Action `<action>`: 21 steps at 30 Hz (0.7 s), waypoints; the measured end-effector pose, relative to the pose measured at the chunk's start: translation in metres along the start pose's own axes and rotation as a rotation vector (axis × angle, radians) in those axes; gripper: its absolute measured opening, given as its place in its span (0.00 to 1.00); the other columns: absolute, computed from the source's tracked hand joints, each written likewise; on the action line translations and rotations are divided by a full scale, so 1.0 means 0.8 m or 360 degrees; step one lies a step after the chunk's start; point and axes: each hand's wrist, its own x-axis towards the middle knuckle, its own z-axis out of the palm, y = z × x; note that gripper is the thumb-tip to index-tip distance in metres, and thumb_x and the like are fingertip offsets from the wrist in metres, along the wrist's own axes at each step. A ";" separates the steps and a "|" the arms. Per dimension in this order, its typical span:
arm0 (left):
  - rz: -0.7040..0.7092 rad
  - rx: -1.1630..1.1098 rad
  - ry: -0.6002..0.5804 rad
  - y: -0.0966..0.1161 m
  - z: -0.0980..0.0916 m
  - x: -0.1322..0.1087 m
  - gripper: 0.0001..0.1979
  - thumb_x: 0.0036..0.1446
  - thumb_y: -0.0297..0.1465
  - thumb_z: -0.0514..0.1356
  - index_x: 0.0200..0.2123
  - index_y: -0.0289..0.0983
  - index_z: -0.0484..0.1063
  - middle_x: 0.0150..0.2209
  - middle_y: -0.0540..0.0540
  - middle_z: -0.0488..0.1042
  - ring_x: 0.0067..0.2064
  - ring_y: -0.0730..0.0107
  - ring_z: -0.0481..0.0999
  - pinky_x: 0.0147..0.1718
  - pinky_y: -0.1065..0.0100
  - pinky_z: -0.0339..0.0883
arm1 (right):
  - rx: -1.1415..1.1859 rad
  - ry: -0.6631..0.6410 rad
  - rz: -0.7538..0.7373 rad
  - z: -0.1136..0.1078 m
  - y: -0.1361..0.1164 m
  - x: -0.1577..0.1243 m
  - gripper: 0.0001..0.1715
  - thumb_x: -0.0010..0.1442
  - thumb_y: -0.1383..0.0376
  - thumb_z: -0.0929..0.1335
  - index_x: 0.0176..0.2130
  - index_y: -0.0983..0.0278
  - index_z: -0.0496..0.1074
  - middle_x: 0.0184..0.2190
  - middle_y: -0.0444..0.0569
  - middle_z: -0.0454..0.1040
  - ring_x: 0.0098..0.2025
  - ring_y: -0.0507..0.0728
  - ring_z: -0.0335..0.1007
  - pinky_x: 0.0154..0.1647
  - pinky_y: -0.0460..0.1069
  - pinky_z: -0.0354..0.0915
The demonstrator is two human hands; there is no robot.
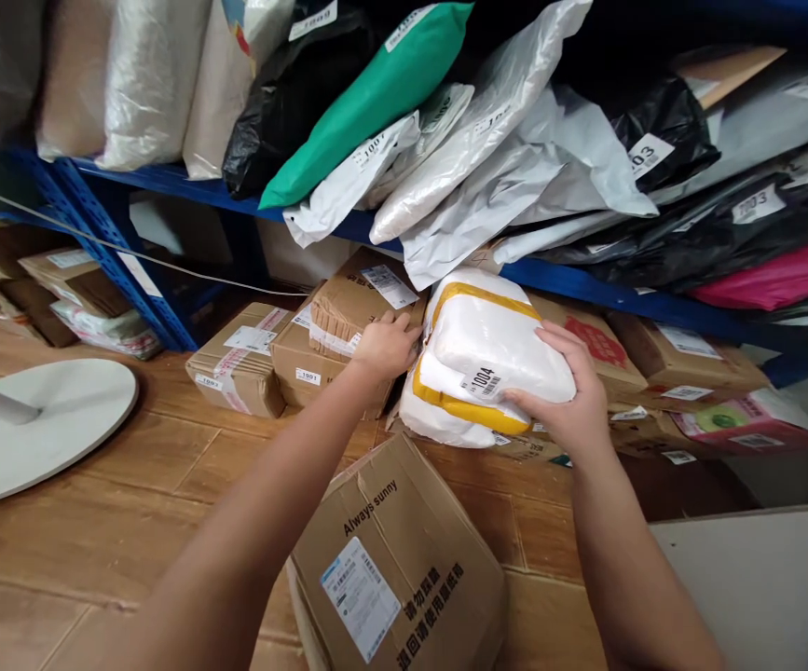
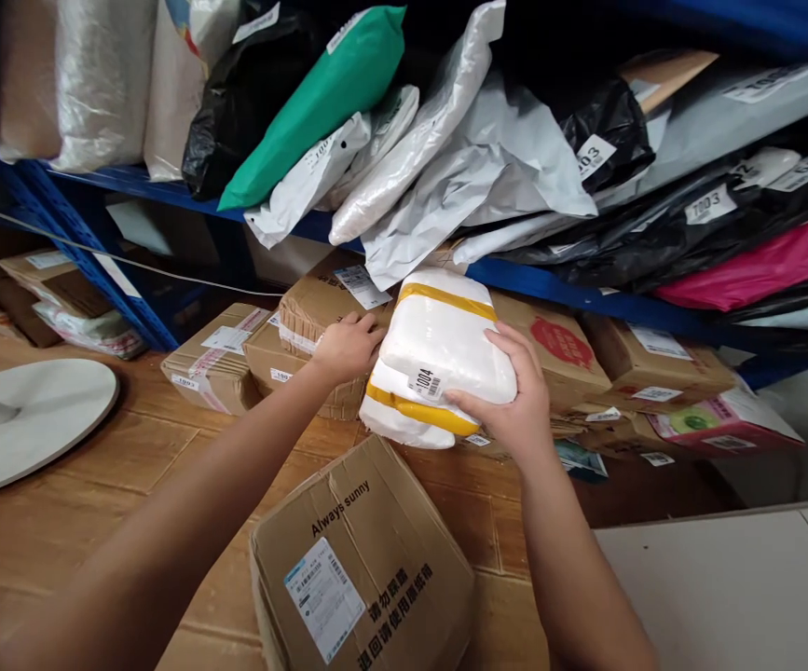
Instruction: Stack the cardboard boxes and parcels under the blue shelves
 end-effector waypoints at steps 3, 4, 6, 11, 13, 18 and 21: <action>-0.0038 0.0029 -0.0013 0.007 0.003 0.000 0.19 0.68 0.35 0.50 0.56 0.37 0.74 0.54 0.37 0.72 0.54 0.47 0.69 0.44 0.54 0.68 | -0.0231 -0.0075 -0.0050 -0.009 -0.011 -0.003 0.46 0.47 0.47 0.81 0.59 0.58 0.70 0.63 0.59 0.69 0.65 0.70 0.66 0.68 0.69 0.62; -0.0052 0.0032 -0.0009 0.008 0.005 0.000 0.18 0.68 0.34 0.50 0.55 0.37 0.74 0.54 0.37 0.73 0.54 0.47 0.69 0.44 0.54 0.68 | -0.0300 -0.0128 -0.0052 -0.012 -0.016 -0.003 0.46 0.47 0.46 0.80 0.60 0.58 0.70 0.62 0.59 0.69 0.65 0.70 0.66 0.68 0.69 0.62; -0.0063 0.0031 0.0015 0.011 0.007 -0.001 0.19 0.68 0.33 0.50 0.57 0.37 0.72 0.55 0.37 0.73 0.53 0.48 0.69 0.44 0.55 0.68 | -0.0359 -0.0284 -0.0028 -0.018 -0.024 0.003 0.49 0.48 0.44 0.79 0.62 0.58 0.68 0.65 0.59 0.67 0.67 0.70 0.63 0.69 0.68 0.62; -0.0088 0.0035 0.0077 0.015 0.009 -0.002 0.25 0.69 0.32 0.49 0.66 0.35 0.63 0.55 0.37 0.73 0.52 0.46 0.69 0.42 0.54 0.69 | -0.0458 -0.0588 0.0076 -0.032 -0.030 0.037 0.55 0.50 0.40 0.76 0.67 0.62 0.65 0.70 0.58 0.63 0.70 0.70 0.61 0.72 0.67 0.60; -0.0092 0.0033 0.0070 0.016 0.009 -0.002 0.26 0.69 0.31 0.48 0.68 0.35 0.60 0.55 0.37 0.73 0.52 0.47 0.69 0.44 0.54 0.69 | -0.0508 -0.0626 0.0067 -0.036 -0.030 0.050 0.55 0.50 0.39 0.76 0.66 0.64 0.67 0.68 0.58 0.66 0.69 0.70 0.63 0.71 0.67 0.61; -0.0072 0.0025 0.0099 0.019 0.014 -0.011 0.28 0.70 0.32 0.45 0.71 0.34 0.56 0.54 0.35 0.74 0.52 0.46 0.70 0.46 0.53 0.69 | -0.0532 -0.0722 0.0042 -0.045 -0.033 0.071 0.55 0.45 0.40 0.79 0.63 0.65 0.72 0.64 0.57 0.71 0.66 0.71 0.68 0.70 0.66 0.64; -0.0081 -0.0025 0.0085 0.018 0.010 -0.015 0.31 0.69 0.33 0.46 0.73 0.34 0.53 0.53 0.34 0.75 0.53 0.43 0.70 0.49 0.51 0.69 | -0.0592 -0.0835 0.0078 -0.050 -0.041 0.081 0.57 0.42 0.39 0.80 0.62 0.66 0.74 0.62 0.57 0.73 0.64 0.72 0.70 0.67 0.65 0.67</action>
